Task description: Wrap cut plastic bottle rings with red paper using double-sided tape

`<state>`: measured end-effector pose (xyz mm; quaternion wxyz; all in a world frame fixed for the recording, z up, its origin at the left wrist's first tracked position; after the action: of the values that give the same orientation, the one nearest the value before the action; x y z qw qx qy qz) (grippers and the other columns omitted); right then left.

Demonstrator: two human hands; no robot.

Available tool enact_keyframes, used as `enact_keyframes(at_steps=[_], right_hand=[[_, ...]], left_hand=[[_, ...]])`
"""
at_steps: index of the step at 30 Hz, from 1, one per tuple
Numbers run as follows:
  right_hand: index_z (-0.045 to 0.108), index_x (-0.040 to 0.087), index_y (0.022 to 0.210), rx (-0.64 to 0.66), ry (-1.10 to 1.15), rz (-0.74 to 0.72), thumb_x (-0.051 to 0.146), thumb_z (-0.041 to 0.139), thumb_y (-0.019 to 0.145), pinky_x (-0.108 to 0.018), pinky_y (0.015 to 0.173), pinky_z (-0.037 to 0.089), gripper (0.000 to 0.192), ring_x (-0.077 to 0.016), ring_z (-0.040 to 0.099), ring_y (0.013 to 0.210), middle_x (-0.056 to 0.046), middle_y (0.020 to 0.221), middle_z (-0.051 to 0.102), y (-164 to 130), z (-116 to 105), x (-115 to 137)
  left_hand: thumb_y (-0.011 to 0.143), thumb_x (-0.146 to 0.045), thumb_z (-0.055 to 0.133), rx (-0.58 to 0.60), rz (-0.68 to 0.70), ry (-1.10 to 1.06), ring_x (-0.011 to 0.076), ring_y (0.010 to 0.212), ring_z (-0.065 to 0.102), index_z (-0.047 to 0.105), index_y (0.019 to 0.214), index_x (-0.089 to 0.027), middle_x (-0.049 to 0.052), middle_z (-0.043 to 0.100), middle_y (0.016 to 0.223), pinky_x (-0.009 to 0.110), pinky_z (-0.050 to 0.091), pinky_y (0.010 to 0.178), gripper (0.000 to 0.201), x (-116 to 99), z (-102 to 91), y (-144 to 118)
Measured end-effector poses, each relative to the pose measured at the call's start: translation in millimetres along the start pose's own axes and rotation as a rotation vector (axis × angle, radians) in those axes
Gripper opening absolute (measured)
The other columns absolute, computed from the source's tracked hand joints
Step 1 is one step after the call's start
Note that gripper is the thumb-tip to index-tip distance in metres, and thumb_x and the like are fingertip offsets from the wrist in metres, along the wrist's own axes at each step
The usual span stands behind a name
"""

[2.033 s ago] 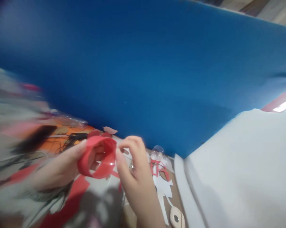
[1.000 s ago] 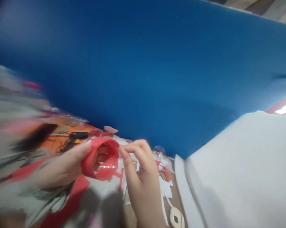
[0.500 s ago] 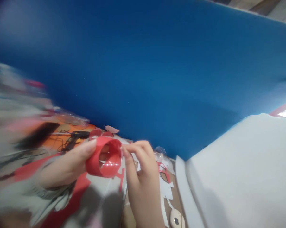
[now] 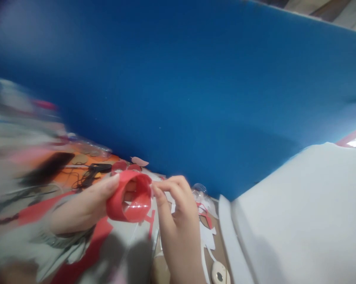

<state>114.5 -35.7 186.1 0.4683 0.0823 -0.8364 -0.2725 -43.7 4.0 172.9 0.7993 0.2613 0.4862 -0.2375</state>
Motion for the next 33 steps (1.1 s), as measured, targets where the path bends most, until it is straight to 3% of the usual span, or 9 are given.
enact_keyframes(at_steps=[9, 15, 22, 26, 33], right_hand=[[0.063, 0.024, 0.077, 0.002, -0.003, 0.000, 0.028, 0.054, 0.091, -0.031, 0.067, 0.038, 0.017, -0.0176, 0.053, 0.076, 0.000, 0.082, 0.056, 0.7, -0.9, 0.0], [0.063, 0.025, 0.078, -0.002, -0.057, -0.020, 0.026, 0.053, 0.091, -0.030, 0.062, 0.037, 0.017, -0.0161, 0.050, 0.068, 0.000, 0.080, 0.055, 0.0, -0.6, 1.1], [0.061, 0.027, 0.082, 0.001, -0.112, -0.031, 0.024, 0.053, 0.093, -0.029, 0.065, 0.038, 0.014, -0.0159, 0.050, 0.076, 0.001, 0.084, 0.053, -2.8, 2.7, -2.4], [0.062, 0.027, 0.083, 0.011, -0.105, -0.035, 0.023, 0.053, 0.093, -0.029, 0.065, 0.038, 0.014, -0.0154, 0.050, 0.079, 0.002, 0.085, 0.053, -3.2, 2.6, -3.6], [0.060, 0.026, 0.078, 0.018, -0.045, -0.020, 0.022, 0.053, 0.094, -0.028, 0.066, 0.037, 0.018, -0.0136, 0.050, 0.076, 0.003, 0.082, 0.053, 0.2, 3.0, -1.4]], left_hand=[[0.095, -0.046, 0.041, 0.034, 0.010, -0.038, 0.0195, 0.097, 0.058, 0.064, 0.111, -0.021, 0.007, 0.066, 0.106, 0.033, 0.044, 0.084, 0.037, 0.4, -0.2, -1.6], [0.095, -0.047, 0.040, 0.025, 0.002, -0.018, 0.0213, 0.099, 0.059, 0.061, 0.114, -0.020, 0.009, 0.065, 0.111, 0.037, 0.042, 0.090, 0.039, 0.5, -0.6, -0.9], [0.097, -0.043, 0.039, 0.009, 0.023, -0.061, 0.0222, 0.109, 0.057, 0.062, 0.115, -0.021, 0.009, 0.061, 0.124, 0.037, 0.038, 0.097, 0.037, 3.9, -1.9, -1.0], [0.097, -0.041, 0.041, 0.004, 0.052, -0.088, 0.0202, 0.114, 0.055, 0.065, 0.112, -0.020, 0.008, 0.064, 0.119, 0.033, 0.035, 0.101, 0.035, 6.4, -2.1, 0.5], [0.096, -0.044, 0.041, -0.005, 0.038, -0.090, 0.0209, 0.109, 0.056, 0.065, 0.111, -0.019, 0.008, 0.065, 0.114, 0.033, 0.041, 0.092, 0.037, 5.6, -4.1, 1.1]])
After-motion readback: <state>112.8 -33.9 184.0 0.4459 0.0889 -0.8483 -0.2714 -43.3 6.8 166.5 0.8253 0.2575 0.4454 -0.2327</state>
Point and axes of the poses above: each hand's wrist, its own y-axis towards the middle knuckle, its own z-axis out of the palm, x = y × z, the point moved 1 cm from there along y, towards the middle knuckle
